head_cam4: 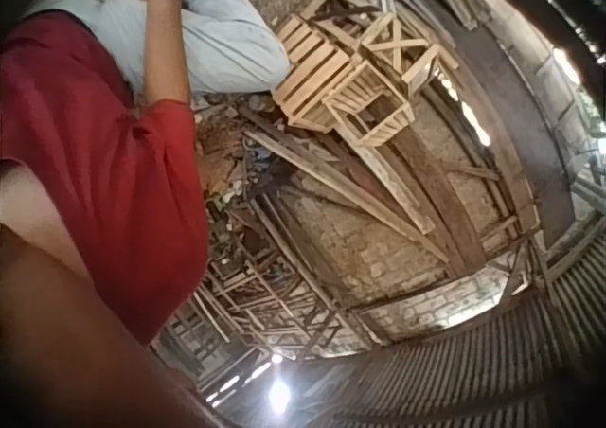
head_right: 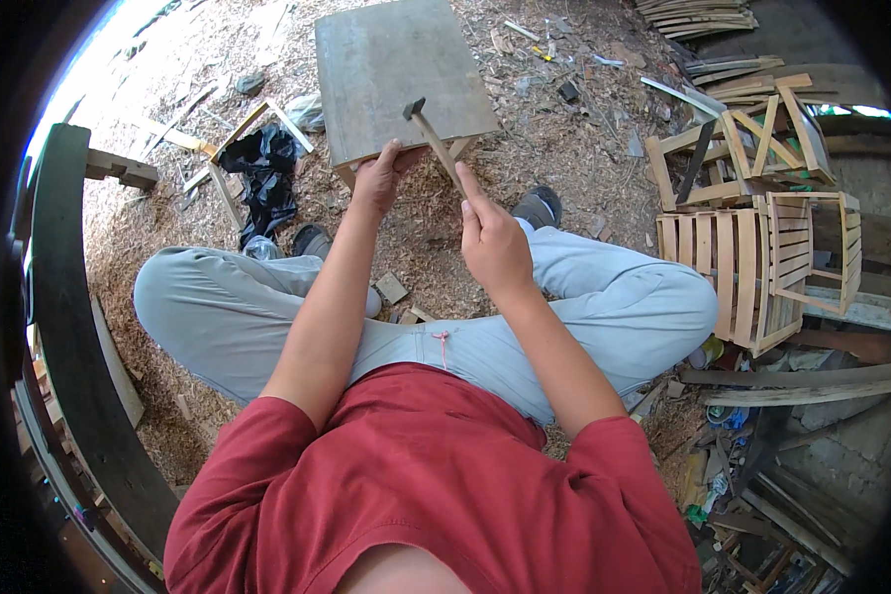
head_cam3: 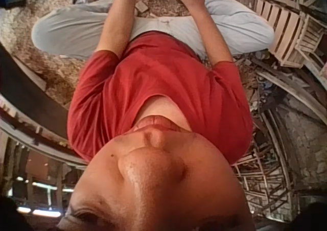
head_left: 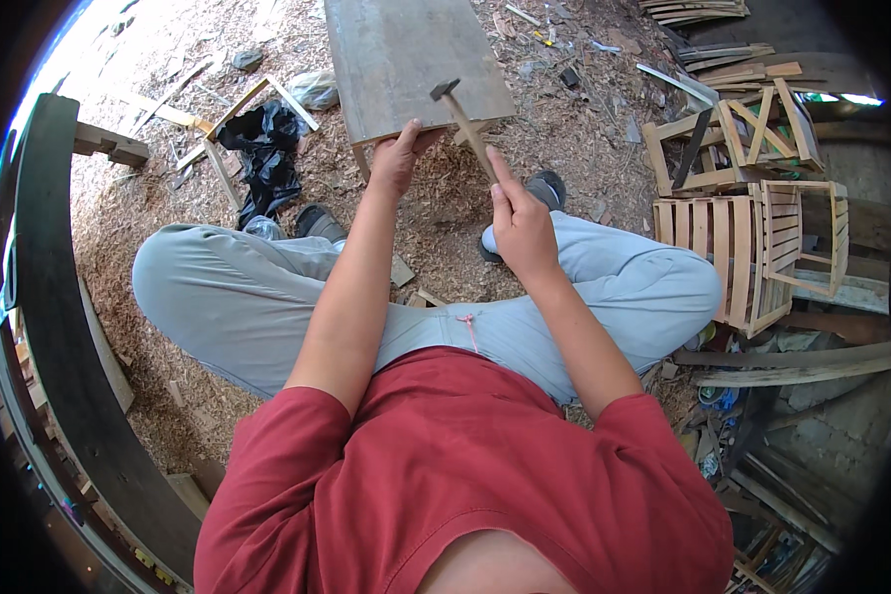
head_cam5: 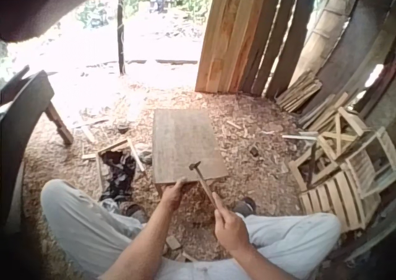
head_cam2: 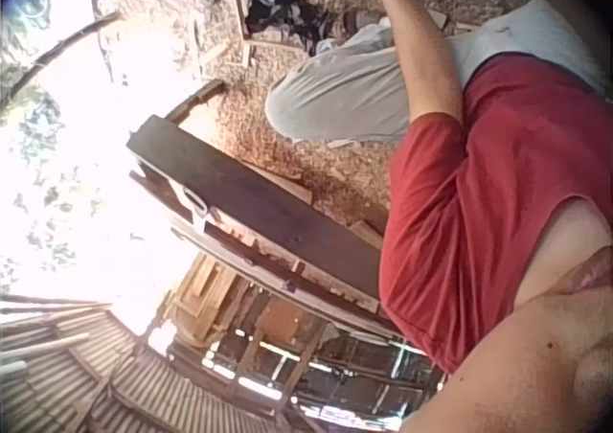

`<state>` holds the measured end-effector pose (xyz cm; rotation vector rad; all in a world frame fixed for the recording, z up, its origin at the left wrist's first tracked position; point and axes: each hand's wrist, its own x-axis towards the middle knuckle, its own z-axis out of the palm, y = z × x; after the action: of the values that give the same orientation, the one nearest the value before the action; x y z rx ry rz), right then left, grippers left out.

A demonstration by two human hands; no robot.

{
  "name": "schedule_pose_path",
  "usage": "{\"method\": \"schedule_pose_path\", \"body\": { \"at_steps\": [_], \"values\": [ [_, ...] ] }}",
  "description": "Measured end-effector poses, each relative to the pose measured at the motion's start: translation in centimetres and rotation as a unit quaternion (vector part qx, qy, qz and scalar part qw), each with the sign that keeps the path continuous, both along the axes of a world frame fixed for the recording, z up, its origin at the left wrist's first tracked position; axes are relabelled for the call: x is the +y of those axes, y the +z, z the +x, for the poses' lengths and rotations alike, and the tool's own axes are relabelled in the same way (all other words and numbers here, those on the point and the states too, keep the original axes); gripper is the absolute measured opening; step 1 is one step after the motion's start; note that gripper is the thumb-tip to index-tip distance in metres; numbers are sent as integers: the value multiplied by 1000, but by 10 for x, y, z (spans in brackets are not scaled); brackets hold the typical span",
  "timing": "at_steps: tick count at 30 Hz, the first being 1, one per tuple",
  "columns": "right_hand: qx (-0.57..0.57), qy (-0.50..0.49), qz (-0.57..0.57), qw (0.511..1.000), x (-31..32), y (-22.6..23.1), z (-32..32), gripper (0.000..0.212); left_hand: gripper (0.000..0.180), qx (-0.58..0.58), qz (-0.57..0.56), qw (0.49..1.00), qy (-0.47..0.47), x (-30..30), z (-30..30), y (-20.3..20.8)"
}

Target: Assemble and secure a small rectangular wooden frame using a hammer and small nails.

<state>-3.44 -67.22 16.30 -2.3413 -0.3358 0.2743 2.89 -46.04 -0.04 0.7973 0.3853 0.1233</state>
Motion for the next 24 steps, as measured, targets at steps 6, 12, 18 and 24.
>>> {"method": "schedule_pose_path", "body": {
  "at_steps": [6, 12, 18, 24],
  "values": [
    [-42, 17, -2, 999, -4, -18, -3, 51, 44, -6, 4, 1000, -11, 1, 0, -3],
    [-38, 11, -15, 999, -2, -7, -6, 50, 42, -1, -14, 1000, 5, 1, 2, -7],
    [-106, 8, 45, 993, 2, -4, -6, 55, 42, -3, -31, 999, 23, 1, 5, -11],
    [-38, -18, 64, 997, -2, -14, -6, 50, 40, -20, -126, 991, 34, -16, 8, -16]
  ]
}}
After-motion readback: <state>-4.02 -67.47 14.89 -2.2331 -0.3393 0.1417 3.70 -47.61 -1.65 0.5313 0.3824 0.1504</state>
